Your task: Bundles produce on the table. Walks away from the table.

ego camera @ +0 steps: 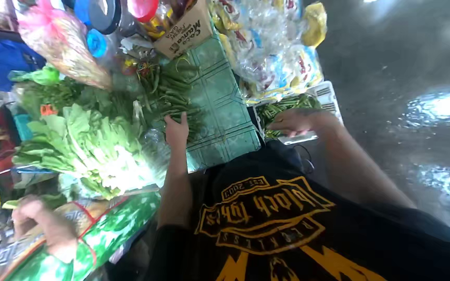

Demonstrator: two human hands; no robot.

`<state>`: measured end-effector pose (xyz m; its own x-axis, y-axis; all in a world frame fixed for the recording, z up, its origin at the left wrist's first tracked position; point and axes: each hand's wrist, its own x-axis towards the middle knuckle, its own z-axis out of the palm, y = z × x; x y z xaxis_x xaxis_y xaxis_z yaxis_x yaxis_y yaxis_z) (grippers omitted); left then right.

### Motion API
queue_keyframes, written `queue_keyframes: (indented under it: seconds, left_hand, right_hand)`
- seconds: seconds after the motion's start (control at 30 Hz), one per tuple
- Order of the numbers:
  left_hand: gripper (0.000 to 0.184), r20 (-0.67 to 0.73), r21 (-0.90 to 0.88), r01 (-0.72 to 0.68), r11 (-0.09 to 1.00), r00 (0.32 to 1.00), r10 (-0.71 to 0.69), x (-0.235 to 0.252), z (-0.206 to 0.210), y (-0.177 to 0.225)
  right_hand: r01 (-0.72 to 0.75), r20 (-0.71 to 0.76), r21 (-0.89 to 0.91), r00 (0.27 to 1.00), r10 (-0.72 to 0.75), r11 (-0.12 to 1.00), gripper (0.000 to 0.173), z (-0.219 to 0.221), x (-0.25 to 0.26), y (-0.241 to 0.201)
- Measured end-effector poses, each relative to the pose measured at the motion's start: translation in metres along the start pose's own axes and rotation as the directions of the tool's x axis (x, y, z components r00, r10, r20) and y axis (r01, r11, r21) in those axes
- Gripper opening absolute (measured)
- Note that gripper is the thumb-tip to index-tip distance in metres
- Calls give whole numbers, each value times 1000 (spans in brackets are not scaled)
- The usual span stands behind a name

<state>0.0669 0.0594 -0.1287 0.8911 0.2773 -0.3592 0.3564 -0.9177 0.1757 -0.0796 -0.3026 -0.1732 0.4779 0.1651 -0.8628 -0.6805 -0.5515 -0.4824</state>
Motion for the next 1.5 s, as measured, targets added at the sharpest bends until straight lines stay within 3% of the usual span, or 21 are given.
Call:
queue_keyframes:
  seconds: [0.07, 0.17, 0.27, 0.33, 0.4, 0.5, 0.63, 0.7, 0.77, 0.83, 0.9, 0.97, 1.0, 1.07, 1.17, 1.23, 1.3, 1.37, 1.43, 1.5]
  left_hand:
    - [76, 4, -14, 56, 998, 998, -56, 5, 3, 1]
    - [66, 5, -322, 103, 941, 994, -107, 11, 7, -13]
    - [61, 23, -555, 117, 823, 992, -126, 7, 9, -28]
    - [53, 27, -671, 111, 733, 992, -125, -1, 2, -30]
    - [49, 37, -738, 78, 671, 996, -76, -11, -7, -37]
    - [49, 25, -787, -33, 616, 996, 85, -13, -18, -53]
    - [37, 41, -695, -126, 708, 976, 214, -5, -22, -65]
    - [38, -10, -539, -281, 794, 945, 328, -1, -21, -63]
    - [37, -82, -300, -488, 820, 869, 488, 5, -29, -50]
    - [36, -76, -147, -624, 767, 781, 620, 16, -37, -31]
    - [43, 57, -144, -647, 749, 750, 659, 23, -41, -15]
    - [45, 109, -315, -603, 733, 744, 659, 32, -36, -4]
    - [45, 111, -419, -566, 710, 744, 659, 38, -31, -3]
    - [44, 8, -528, -541, 655, 767, 641, 51, -24, -13]
    - [44, -217, -729, -470, 497, 848, 483, 54, -40, -33]
    - [38, -217, -898, -318, 304, 921, 324, 49, -59, -48]
    - [31, -115, -972, -159, 174, 964, 238, 40, -72, -61]
    - [29, -17, -977, -69, 200, 969, 248, 33, -72, -67]
    - [34, 123, -943, 21, 331, 950, 289, 25, -62, -70]
    - [41, 272, -881, 98, 463, 906, 326, 18, -51, -62]
  right_hand:
    - [298, 23, -48, 954, -298, 953, 45, 23, 19, -45]
    - [568, -63, -192, 807, -587, 800, 42, 51, 43, -122]
    - [497, -193, -457, 754, -628, 738, 42, 74, 57, -185]
    - [405, -266, -615, 701, -661, 677, 43, 84, 80, -201]
    - [359, -313, -669, 658, -685, 650, 37, 88, 99, -199]
    - [351, -307, -660, 682, -664, 665, 38, 84, 103, -199]
    - [288, -366, -610, 724, -585, 738, 43, 93, 106, -216]
    - [251, -402, -649, 689, -604, 718, 33, 97, 114, -220]
    - [264, -411, -677, 639, -650, 687, 27, 93, 110, -224]
    - [363, -376, -657, 601, -705, 660, 25, 87, 94, -230]
    - [529, -376, -553, 531, -760, 643, 24, 80, 78, -241]
    - [709, -474, -359, 422, -773, 607, 22, 74, 74, -253]
    - [760, -511, -242, 429, -745, 604, 24, 71, 74, -258]
    - [769, -514, -85, 511, -689, 634, 33, 66, 75, -258]
    - [554, -421, -436, 571, -705, 709, 31, 67, 86, -232]
    - [359, -371, -620, 649, -664, 698, 29, 80, 104, -204]
    - [338, -379, -660, 621, -686, 671, 19, 90, 112, -183]
    - [393, -348, -648, 609, -713, 652, 18, 84, 101, -188]
    - [557, -234, -589, 576, -783, 586, 20, 79, 80, -208]
    - [689, -123, -548, 493, -861, 473, 21, 78, 57, -239]
